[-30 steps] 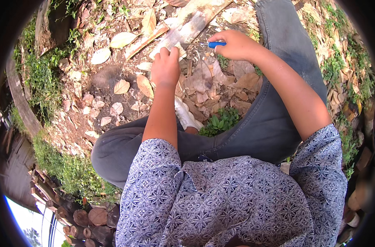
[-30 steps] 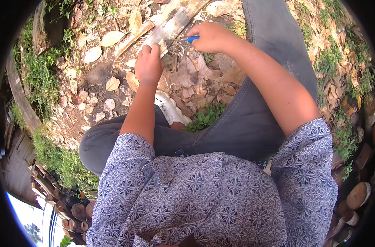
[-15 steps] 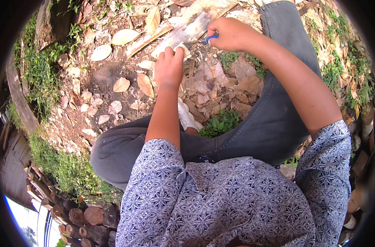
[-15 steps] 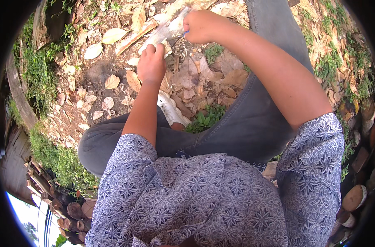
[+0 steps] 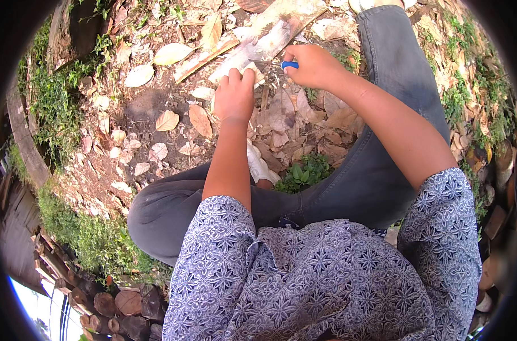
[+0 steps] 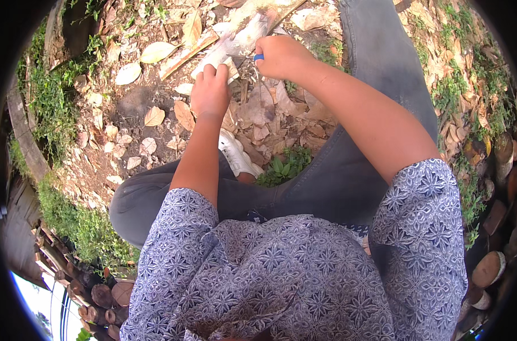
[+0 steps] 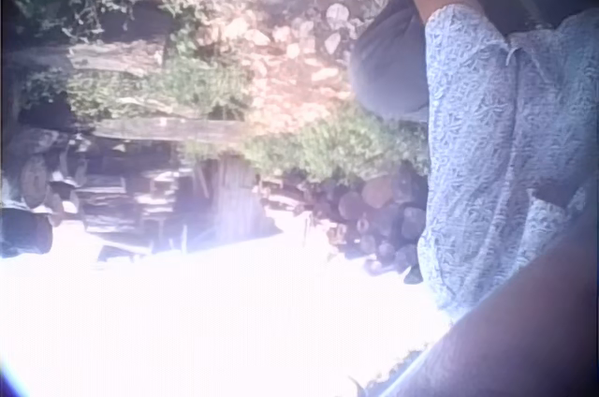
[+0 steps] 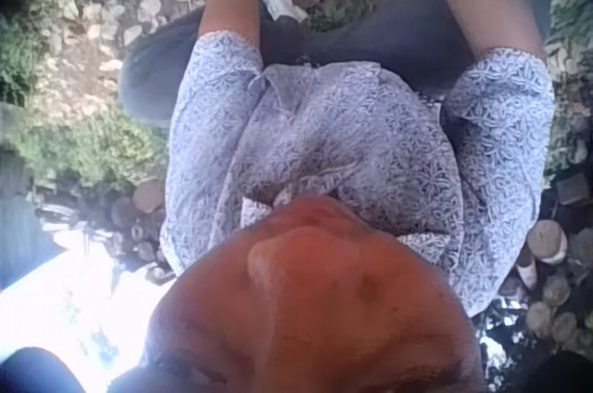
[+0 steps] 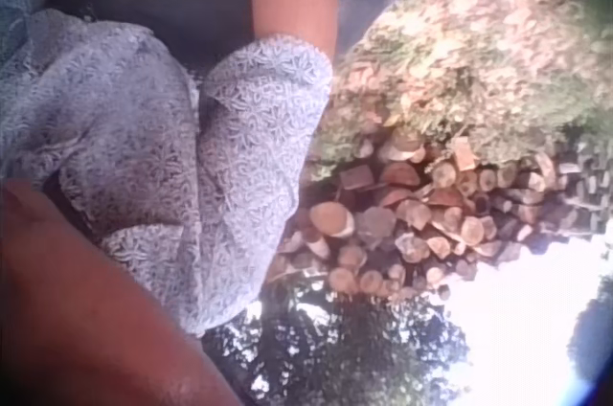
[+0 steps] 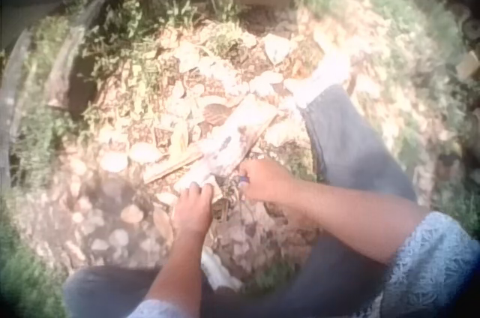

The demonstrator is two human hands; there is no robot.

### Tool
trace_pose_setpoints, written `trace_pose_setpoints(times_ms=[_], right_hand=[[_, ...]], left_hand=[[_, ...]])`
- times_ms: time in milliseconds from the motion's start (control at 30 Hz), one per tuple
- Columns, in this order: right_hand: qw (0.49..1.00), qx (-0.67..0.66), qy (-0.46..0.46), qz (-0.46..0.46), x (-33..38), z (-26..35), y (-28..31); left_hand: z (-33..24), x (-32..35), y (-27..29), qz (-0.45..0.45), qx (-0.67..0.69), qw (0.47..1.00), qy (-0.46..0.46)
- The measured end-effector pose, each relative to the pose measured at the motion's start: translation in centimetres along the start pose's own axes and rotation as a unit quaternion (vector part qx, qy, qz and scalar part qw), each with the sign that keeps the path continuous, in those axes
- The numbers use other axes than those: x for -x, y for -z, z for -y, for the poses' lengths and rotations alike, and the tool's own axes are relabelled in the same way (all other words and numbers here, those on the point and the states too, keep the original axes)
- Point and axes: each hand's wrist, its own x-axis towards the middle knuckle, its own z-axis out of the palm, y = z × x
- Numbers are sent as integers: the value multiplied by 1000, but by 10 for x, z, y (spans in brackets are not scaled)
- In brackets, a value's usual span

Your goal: The person sits on the ground and uses a blue-handled chisel to carve a small rectangular wooden block. They repeatedly scrape and shape the wood, then briefly inspect the block before continuing to carve.

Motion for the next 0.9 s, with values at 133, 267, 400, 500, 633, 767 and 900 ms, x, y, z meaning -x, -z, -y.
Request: trace_pose_setpoints(times_ms=[133,267,400,500,633,767,900], right_hand=[[1000,-9,23,4,-7,-1,10],[998,7,41,48,-6,-2,42],[995,36,61,75,-12,-1,42],[995,41,45,78,-12,4,44],[996,40,63,58,-11,2,40],[995,38,74,61,-15,0,39],[995,52,48,73,-19,13,33]], left_hand=[[5,0,-1,8,7,1000,3],[4,2,-3,20,-2,1000,4],[2,2,-1,16,6,1000,6],[3,2,-3,13,-4,1000,2],[3,2,-4,10,-4,1000,0],[2,4,-2,2,7,1000,-1],[3,3,-2,7,8,1000,2]])
